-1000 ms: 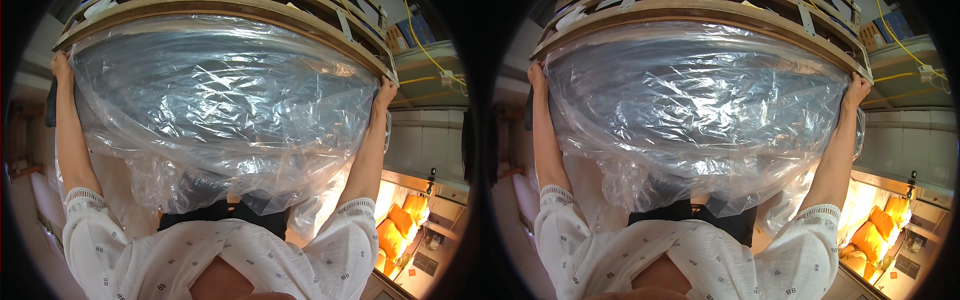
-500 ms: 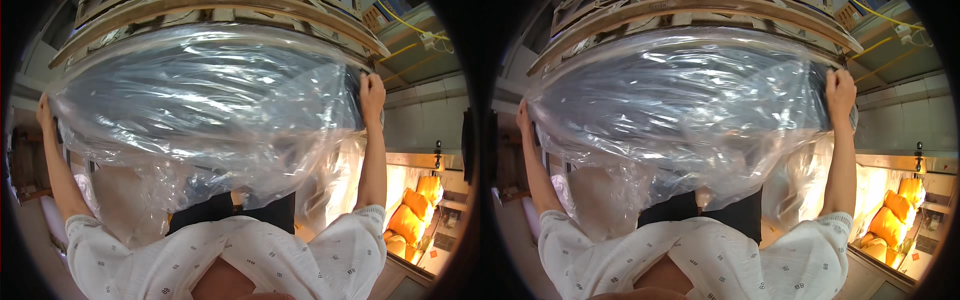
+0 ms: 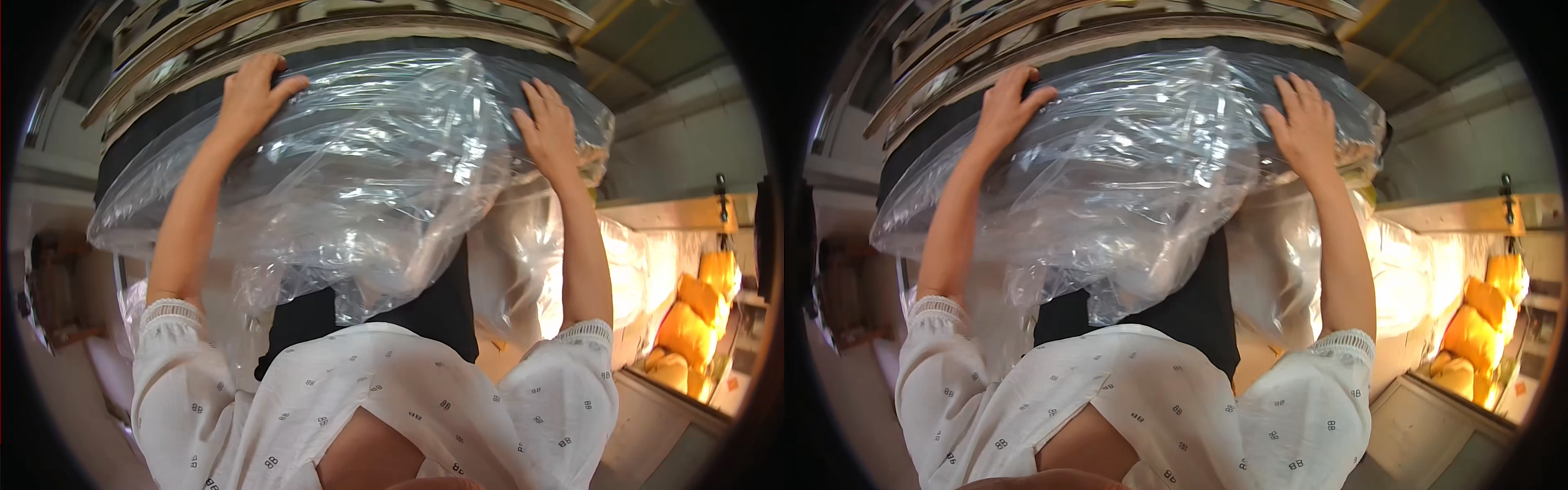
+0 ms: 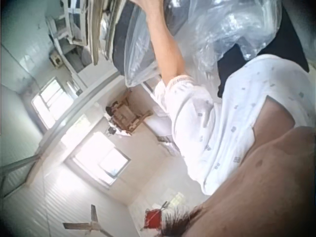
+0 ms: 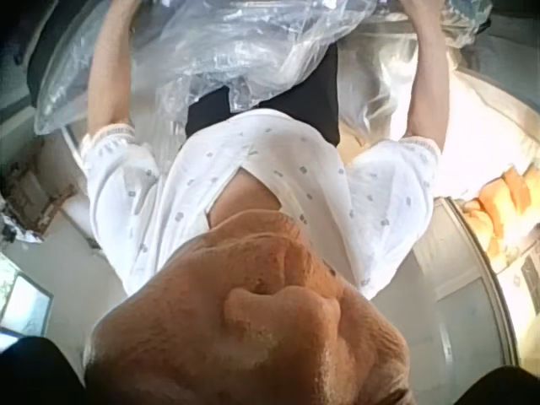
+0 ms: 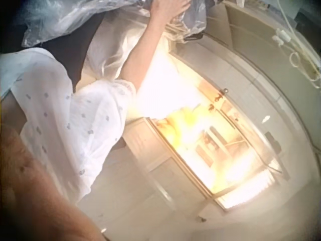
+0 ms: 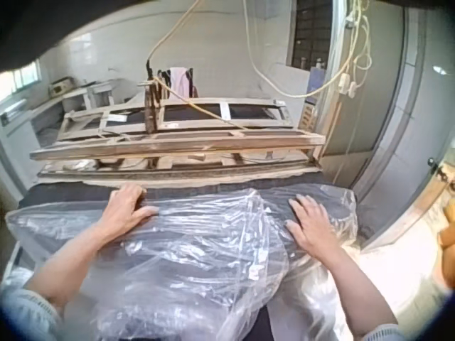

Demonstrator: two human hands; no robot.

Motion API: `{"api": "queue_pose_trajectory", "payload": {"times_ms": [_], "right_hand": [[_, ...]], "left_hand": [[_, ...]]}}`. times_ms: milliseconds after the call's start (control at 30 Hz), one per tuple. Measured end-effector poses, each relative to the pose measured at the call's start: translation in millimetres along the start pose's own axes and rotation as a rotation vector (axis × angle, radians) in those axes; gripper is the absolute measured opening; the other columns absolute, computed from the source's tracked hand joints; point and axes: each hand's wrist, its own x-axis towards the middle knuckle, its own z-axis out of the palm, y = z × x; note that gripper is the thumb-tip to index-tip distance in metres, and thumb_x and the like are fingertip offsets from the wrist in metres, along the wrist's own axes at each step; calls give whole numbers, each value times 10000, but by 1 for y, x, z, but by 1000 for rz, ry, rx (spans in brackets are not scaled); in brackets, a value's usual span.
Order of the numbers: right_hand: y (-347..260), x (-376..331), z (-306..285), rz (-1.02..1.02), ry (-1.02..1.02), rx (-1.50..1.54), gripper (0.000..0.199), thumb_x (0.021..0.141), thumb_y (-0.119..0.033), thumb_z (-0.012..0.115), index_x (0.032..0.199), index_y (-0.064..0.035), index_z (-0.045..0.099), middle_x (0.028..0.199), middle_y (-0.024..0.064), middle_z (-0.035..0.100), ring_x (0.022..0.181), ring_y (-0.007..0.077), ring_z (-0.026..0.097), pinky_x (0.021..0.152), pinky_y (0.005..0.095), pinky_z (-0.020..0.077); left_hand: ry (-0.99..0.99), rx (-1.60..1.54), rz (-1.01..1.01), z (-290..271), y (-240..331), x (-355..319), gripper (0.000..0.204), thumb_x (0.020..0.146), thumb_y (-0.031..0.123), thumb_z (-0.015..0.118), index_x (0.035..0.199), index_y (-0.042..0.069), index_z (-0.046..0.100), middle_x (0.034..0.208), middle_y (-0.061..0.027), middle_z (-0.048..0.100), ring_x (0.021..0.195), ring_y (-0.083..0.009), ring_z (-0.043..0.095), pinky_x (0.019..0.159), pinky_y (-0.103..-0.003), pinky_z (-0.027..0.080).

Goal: Wrapping a large industrial object in clear plastic sheeting.

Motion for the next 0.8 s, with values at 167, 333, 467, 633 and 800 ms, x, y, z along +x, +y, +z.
{"api": "queue_pose_trajectory", "payload": {"times_ms": [167,333,467,633,800], "right_hand": [[45,-4,4,107,6,41,512,874,-416,425,1266,-88,429,1333,117,394,1259,299,315,997,488,255],[24,-28,-6,140,-36,-48,536,880,-435,403,1289,-89,400,1373,120,340,1277,293,293,1014,507,229],[-28,-37,-17,-116,-109,75,542,885,-445,394,1303,-99,392,1383,109,331,1284,284,287,1022,502,221],[-1,-6,7,11,-59,-71,502,902,-417,377,1306,-119,395,1366,95,368,1283,280,294,1017,479,240],[6,3,-9,-83,-5,42,429,880,-274,482,1233,-31,455,1324,172,397,1214,313,384,984,437,298]], "left_hand": [[128,-498,-125,12,21,-10,159,827,154,608,872,22,531,686,-65,529,614,-112,465,578,-228,396],[38,-305,-215,-37,-46,-64,183,820,177,631,836,44,506,649,2,426,594,-74,390,546,-211,353],[-84,-151,-275,-96,-105,-118,188,800,163,636,845,0,553,680,-26,491,618,-109,444,738,-235,424],[-164,-75,-270,-98,-115,-114,210,802,185,607,774,-20,569,677,-84,467,628,-164,466,888,-290,382],[128,-238,-396,-49,-124,-82,275,816,298,601,916,42,610,785,-55,603,742,-102,546,701,-230,417]]}}
